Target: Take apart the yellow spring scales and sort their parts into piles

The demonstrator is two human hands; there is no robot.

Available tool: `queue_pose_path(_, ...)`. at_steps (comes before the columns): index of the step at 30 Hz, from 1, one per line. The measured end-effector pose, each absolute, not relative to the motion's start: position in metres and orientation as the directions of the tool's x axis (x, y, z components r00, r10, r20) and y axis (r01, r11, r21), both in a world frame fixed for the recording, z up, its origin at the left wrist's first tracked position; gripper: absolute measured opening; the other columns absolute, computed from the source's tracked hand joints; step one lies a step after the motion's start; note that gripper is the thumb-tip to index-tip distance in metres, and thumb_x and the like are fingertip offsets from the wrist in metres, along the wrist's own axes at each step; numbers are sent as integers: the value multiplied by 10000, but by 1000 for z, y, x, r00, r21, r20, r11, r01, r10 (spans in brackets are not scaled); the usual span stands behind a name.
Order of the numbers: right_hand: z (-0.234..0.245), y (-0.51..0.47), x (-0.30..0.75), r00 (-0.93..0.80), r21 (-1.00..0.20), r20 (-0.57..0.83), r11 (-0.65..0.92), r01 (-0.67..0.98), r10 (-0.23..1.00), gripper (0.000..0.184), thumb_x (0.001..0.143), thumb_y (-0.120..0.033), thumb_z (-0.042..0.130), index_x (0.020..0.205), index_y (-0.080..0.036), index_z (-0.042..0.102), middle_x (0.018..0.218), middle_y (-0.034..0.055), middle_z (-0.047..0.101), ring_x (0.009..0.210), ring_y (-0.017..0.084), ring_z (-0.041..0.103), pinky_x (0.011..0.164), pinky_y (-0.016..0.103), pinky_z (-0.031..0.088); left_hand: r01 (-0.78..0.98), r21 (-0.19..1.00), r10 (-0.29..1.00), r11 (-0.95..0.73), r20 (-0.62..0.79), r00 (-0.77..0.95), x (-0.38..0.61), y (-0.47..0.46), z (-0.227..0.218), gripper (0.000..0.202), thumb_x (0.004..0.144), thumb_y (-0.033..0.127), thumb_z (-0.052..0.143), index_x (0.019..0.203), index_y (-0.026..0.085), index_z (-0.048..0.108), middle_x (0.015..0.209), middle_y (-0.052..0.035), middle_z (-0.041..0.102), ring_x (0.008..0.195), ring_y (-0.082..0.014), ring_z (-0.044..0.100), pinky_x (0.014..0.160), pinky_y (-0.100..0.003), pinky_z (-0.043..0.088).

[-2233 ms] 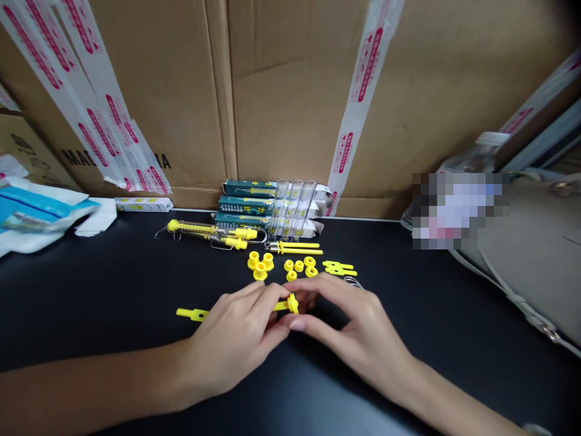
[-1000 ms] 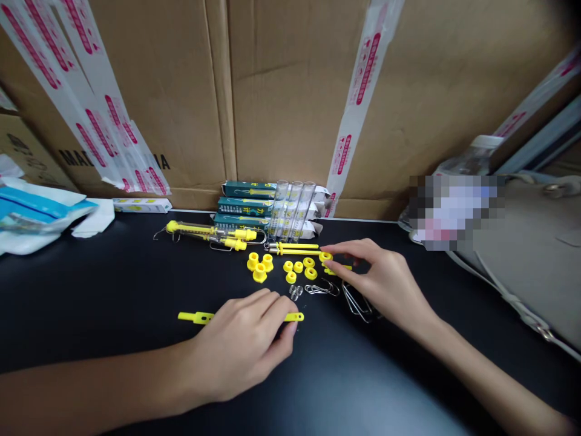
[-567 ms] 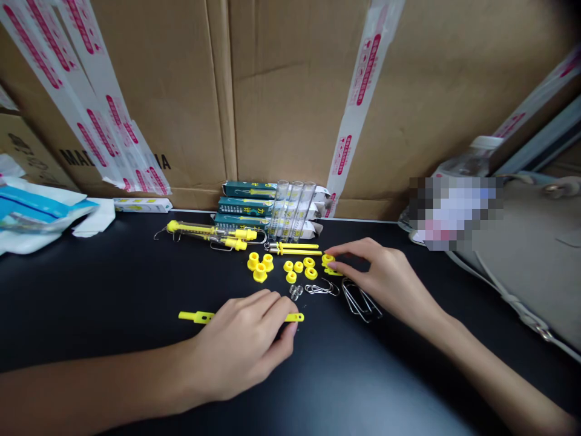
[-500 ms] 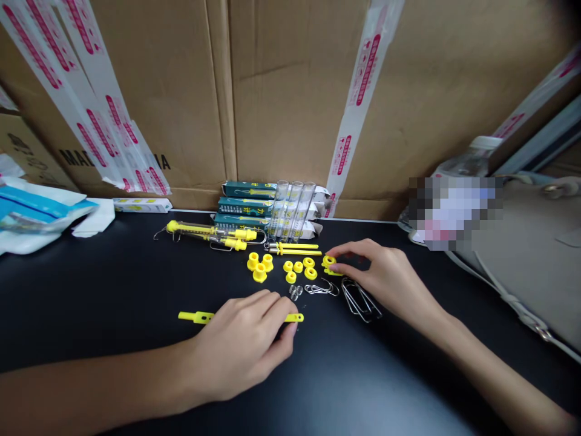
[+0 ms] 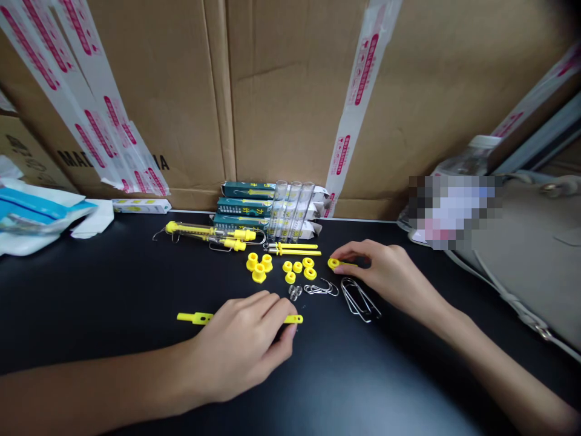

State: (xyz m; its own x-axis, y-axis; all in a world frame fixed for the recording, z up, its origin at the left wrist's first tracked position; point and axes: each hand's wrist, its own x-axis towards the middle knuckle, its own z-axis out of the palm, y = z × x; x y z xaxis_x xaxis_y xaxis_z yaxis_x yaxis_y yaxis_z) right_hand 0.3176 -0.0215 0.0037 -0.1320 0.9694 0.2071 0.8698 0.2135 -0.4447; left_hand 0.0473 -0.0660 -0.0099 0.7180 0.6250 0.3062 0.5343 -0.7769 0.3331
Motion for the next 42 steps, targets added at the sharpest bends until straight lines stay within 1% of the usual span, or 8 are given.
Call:
queue_pose_path(9,-5,-19,319,-165,-479,325,312,820,931,160,798,-392,745,939,-319,764,1078,-2,748,1028,258,635,855,385,485,530,264,593,-806,358,722,47,-67,-11,144,970,194,428,951,189,570,837,-6,622,752,-179,607,625,-302,451)
queue_pose_path(19,-7,-23,298,-251,-353,385,393,849,888,223,856,-257,699,1075,-252,741,1059,70,736,928,273,610,847,445,487,511,123,511,-851,423,749,49,-70,-8,155,937,169,447,941,174,602,787,-20,615,719,-205,589,566,-315,450)
queue_pose_path(24,4,-37,292,-230,-507,485,486,712,843,160,914,-276,634,1023,-201,725,982,72,736,908,231,644,823,362,503,518,65,484,-853,467,740,48,-70,-9,299,905,69,384,1116,116,591,866,-71,628,815,-238,595,695,-372,534)
queue_pose_path(27,9,-53,278,-294,-629,448,531,567,844,176,919,-345,634,978,-204,723,922,54,730,825,193,663,754,300,507,498,25,448,-867,476,757,46,-69,-10,393,919,18,334,1257,60,529,951,-117,635,873,-243,594,811,-421,541)
queue_pose_path(30,6,-67,261,-392,-732,364,520,441,845,277,932,-446,596,1043,-220,712,900,40,715,788,173,654,724,279,502,458,2,400,-889,491,774,44,-69,-7,367,962,48,350,1293,56,509,1010,-134,647,890,-239,597,801,-400,542)
queue_pose_path(34,-2,-75,247,-374,-916,177,292,277,910,441,1017,-490,379,1075,-194,700,870,49,700,701,141,641,663,263,520,300,-54,237,-952,489,839,45,-72,3,302,983,112,407,1223,106,590,909,-90,692,801,-214,613,705,-345,538)
queue_pose_path(37,-1,-78,241,-472,-979,45,133,153,880,480,1010,-522,365,1096,-189,700,844,49,701,674,139,645,652,269,548,132,-121,59,-984,478,876,47,-76,11,280,970,134,433,1153,117,644,859,-85,714,749,-203,623,677,-337,548)
queue_pose_path(42,4,-83,233,-555,-988,21,102,115,832,358,1041,-362,357,1309,-280,580,941,24,702,793,141,657,774,300,553,35,-54,5,-998,480,877,47,-78,13,229,947,153,505,1088,155,685,798,-44,719,724,-190,633,772,-337,564)
